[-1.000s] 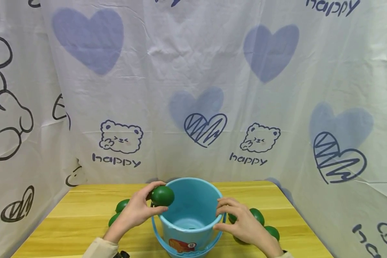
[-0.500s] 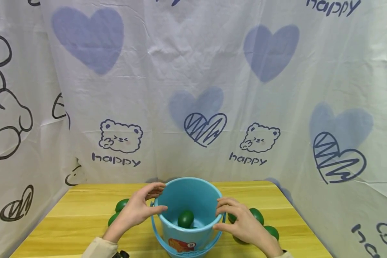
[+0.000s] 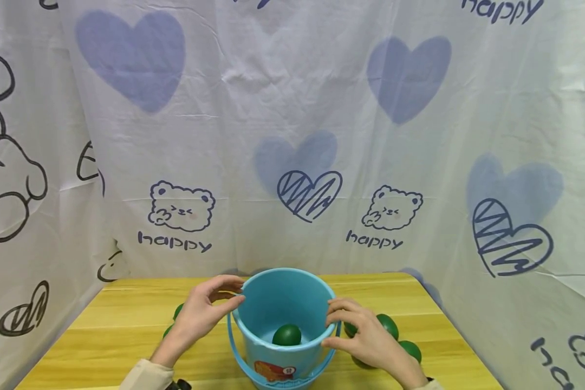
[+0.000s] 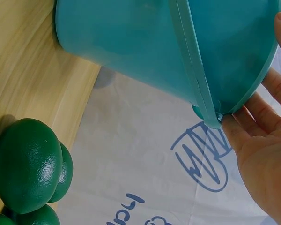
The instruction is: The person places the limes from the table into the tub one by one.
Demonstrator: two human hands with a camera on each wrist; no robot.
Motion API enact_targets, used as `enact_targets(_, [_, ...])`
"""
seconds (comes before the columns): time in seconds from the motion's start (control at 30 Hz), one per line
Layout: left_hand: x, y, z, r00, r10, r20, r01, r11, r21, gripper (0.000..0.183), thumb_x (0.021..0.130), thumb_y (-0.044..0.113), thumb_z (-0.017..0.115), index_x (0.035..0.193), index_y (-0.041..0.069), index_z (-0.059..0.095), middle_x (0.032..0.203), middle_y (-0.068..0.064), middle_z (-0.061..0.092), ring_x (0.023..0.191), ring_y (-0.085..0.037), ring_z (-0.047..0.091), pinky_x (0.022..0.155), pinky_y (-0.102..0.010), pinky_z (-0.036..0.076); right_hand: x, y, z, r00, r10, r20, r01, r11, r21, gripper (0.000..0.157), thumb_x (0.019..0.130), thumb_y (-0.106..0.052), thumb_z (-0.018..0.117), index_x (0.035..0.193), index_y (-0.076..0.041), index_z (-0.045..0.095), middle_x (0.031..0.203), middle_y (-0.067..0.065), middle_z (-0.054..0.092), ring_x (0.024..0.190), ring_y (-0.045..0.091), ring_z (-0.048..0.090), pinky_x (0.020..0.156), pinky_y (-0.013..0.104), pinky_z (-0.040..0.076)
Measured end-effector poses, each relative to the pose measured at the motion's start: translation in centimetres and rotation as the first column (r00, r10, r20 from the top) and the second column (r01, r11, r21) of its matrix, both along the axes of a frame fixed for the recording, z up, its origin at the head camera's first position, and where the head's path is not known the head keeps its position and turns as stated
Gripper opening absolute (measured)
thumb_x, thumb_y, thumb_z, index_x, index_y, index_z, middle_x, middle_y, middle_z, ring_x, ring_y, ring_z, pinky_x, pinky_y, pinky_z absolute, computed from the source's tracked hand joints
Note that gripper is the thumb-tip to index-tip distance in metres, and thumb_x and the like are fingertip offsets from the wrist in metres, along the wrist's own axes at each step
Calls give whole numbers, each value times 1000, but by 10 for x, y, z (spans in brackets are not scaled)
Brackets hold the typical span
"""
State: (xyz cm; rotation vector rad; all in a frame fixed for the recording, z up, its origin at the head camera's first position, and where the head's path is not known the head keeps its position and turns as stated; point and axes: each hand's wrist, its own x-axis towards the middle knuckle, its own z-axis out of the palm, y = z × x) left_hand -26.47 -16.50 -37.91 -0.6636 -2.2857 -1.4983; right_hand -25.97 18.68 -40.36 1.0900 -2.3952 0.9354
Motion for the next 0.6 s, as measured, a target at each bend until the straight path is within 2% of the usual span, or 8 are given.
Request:
enact_targets(0.17, [0, -7, 0, 998, 62, 27, -61, 997, -37, 26, 89, 27, 73, 114, 18, 69, 110, -5, 71, 100, -15, 67, 85, -25, 57, 0, 0, 0, 1000, 4, -16, -4, 1000, 2, 18, 81, -39, 77, 96, -34, 67, 112, -15, 63, 118, 25, 59, 98, 42, 53])
enact_targets(0.4, [-2, -23, -3, 989, 137, 46, -131, 985, -116, 9, 90, 29, 72, 96, 22, 71, 95, 7, 72, 89, -10, 67, 81, -25, 57, 1, -1, 1, 1000, 6, -23, -6, 1000, 5, 19, 82, -40, 76, 97, -33, 67, 114, -13, 63, 117, 26, 59, 97, 41, 54])
enact_targets(0.6, [-4, -35, -7, 983, 154, 102, -136, 977, -164, 9, 91, 30, 71, 93, 21, 72, 93, 4, 72, 85, -10, 65, 75, -22, 56, 0, 0, 0, 1000, -19, -17, 19, 1000, 6, 20, 81, -43, 76, 96, -35, 67, 115, -16, 62, 118, 22, 59, 96, 41, 55])
